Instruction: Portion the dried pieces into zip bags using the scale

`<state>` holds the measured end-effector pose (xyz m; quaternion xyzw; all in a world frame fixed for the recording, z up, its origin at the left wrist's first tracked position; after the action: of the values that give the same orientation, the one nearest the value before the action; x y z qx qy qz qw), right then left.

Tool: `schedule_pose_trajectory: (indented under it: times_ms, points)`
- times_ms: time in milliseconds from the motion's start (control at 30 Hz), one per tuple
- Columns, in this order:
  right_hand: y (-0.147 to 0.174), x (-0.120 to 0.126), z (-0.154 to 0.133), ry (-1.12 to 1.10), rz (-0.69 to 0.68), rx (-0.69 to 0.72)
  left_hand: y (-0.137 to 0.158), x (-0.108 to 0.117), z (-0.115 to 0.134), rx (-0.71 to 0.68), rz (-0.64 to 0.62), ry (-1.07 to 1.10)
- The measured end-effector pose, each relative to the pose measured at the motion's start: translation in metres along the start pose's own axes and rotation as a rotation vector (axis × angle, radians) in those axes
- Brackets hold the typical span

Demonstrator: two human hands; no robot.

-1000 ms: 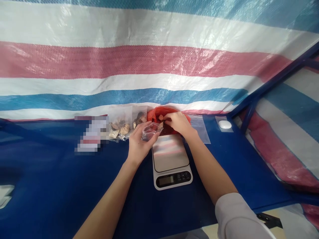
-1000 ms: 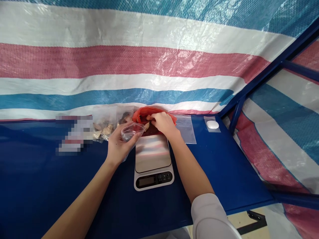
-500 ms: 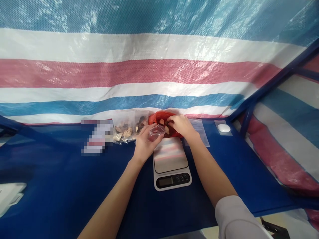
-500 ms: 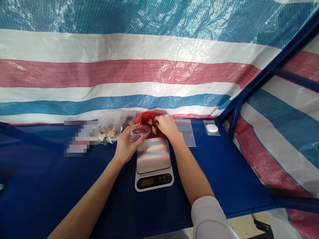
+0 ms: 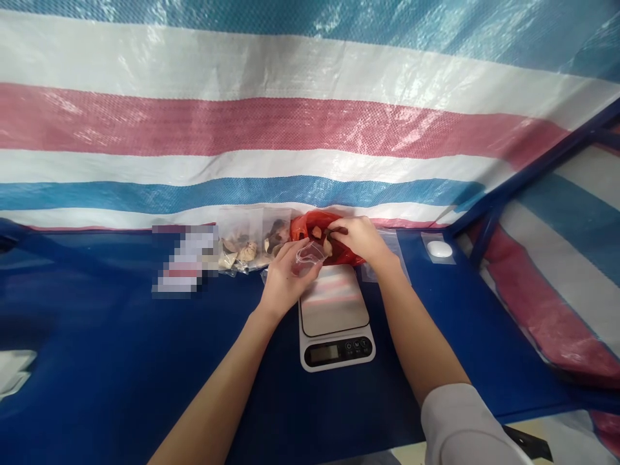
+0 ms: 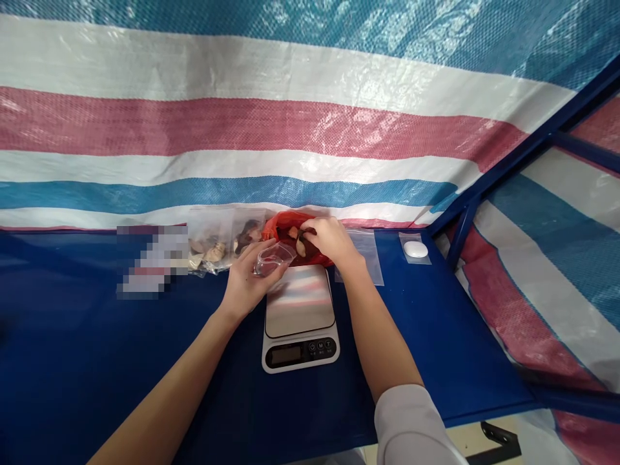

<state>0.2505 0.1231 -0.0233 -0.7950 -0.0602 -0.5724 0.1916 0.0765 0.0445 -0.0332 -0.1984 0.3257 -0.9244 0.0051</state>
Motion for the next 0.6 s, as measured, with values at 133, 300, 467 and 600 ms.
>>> schedule_pose_trajectory:
  times_ms: [133, 300, 467, 600]
  points:
    - [0.001, 0.006, 0.001, -0.156, 0.048, -0.003, 0.0, 0.002, -0.001, 0.004, 0.018, 0.005]
    - [0.006, 0.021, 0.005, -0.397, 0.119, -0.024, 0.0, 0.003, -0.001, 0.029, 0.009, 0.011]
    - [0.01, 0.029, -0.008, -0.539, 0.1, -0.006, -0.001, 0.0, -0.004, 0.061, -0.022, 0.014]
    - [0.011, 0.031, -0.025, -0.514, 0.054, 0.04, 0.0, -0.004, -0.007, 0.079, -0.054, 0.007]
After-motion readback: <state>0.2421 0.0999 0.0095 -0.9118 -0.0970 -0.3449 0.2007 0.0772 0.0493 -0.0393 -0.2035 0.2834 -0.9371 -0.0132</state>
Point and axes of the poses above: each hand's wrist, its own y-axis away from the middle knuckle, its own x-axis out of the back of the hand, z = x × y, the point moved 8 cm from there along -y, towards the middle knuckle, and after that the axes turned 9 degrees about y, right-handed, at the moved point
